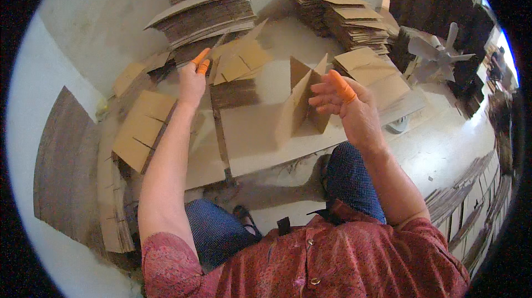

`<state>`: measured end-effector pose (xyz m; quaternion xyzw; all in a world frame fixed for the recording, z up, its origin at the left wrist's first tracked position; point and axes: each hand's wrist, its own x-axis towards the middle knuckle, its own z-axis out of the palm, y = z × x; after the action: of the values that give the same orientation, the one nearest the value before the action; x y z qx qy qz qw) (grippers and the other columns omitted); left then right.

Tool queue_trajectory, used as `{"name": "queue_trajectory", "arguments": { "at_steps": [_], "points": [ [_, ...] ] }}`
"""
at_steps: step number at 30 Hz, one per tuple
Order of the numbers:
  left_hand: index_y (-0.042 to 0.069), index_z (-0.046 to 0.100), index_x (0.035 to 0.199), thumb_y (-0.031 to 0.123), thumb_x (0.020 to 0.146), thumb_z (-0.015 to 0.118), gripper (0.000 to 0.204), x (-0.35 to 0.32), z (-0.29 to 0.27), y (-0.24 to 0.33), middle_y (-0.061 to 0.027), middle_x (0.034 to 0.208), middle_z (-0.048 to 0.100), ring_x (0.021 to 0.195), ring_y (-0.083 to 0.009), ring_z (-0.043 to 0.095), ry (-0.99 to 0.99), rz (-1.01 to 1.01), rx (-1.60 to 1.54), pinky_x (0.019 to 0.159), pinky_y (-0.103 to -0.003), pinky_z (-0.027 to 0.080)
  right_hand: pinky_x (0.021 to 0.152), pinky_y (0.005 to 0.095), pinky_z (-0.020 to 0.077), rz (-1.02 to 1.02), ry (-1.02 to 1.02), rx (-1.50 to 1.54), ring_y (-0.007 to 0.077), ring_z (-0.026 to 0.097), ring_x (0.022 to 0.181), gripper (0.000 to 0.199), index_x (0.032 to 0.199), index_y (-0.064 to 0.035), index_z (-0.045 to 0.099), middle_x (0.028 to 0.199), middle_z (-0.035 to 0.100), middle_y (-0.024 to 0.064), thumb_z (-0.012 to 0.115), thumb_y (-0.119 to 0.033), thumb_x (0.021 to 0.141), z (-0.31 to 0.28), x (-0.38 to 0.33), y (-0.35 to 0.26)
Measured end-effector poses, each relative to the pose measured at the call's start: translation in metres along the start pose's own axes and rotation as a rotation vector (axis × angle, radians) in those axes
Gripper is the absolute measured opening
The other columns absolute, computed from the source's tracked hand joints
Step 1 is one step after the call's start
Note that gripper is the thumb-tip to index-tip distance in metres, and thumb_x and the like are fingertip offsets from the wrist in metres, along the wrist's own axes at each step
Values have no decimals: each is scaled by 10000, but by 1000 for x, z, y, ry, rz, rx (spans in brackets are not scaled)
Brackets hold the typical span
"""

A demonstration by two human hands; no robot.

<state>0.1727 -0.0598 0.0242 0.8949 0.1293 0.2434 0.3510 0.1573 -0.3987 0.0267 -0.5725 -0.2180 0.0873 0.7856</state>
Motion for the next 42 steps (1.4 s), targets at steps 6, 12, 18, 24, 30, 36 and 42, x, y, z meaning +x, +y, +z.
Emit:
{"name": "queue_trajectory", "arguments": {
  "at_steps": [6,12,18,24,30,36,42],
  "points": [
    [46,539,1190,-50,723,496,479,-76,45,38,-128,1214,523,1119,-270,497,207,646,-144,960,-314,378,727,293,508,169,-10,247,214,613,852,281,1134,-6,542,963,608,120,492,-94,872,3,3,-3],
    [33,470,1243,70,757,626,511,-147,76,78,-145,1285,452,1213,-258,397,-9,840,-169,1006,-344,327,752,314,502,-453,210,-1222,260,598,921,449,1162,-84,554,970,616,121,561,83,745,-21,-8,-1],
    [25,532,1150,116,782,626,390,-157,94,50,-182,1160,537,1057,-321,517,56,374,-355,881,-380,421,761,283,439,-331,357,-201,136,564,883,222,1053,-9,596,993,608,44,563,-105,856,-19,-11,-21],
    [2,608,990,95,806,572,209,-166,100,44,-180,833,638,747,-349,617,-95,278,-197,676,-391,492,566,240,441,-352,196,-614,93,534,672,126,876,-4,642,758,633,21,531,3,816,-11,-12,-4],
    [2,638,939,75,803,587,163,-169,106,44,-197,808,632,707,-282,635,-32,327,-271,611,-354,484,557,237,429,-167,149,-731,53,482,673,87,847,19,624,736,626,16,591,-57,819,-41,-16,65],
    [-6,636,963,72,802,611,181,-171,109,41,-144,752,637,632,-172,564,-46,219,-389,596,-299,447,464,259,364,-166,195,-616,42,430,616,133,696,4,600,658,576,-16,626,-74,800,-23,-20,53],
    [1,639,944,44,785,596,170,-168,108,48,-184,807,641,716,-319,627,-5,325,-311,617,-349,479,486,267,382,-216,159,-663,56,442,590,124,758,26,610,638,589,-7,622,-85,812,-33,-22,69]
  ]
}}
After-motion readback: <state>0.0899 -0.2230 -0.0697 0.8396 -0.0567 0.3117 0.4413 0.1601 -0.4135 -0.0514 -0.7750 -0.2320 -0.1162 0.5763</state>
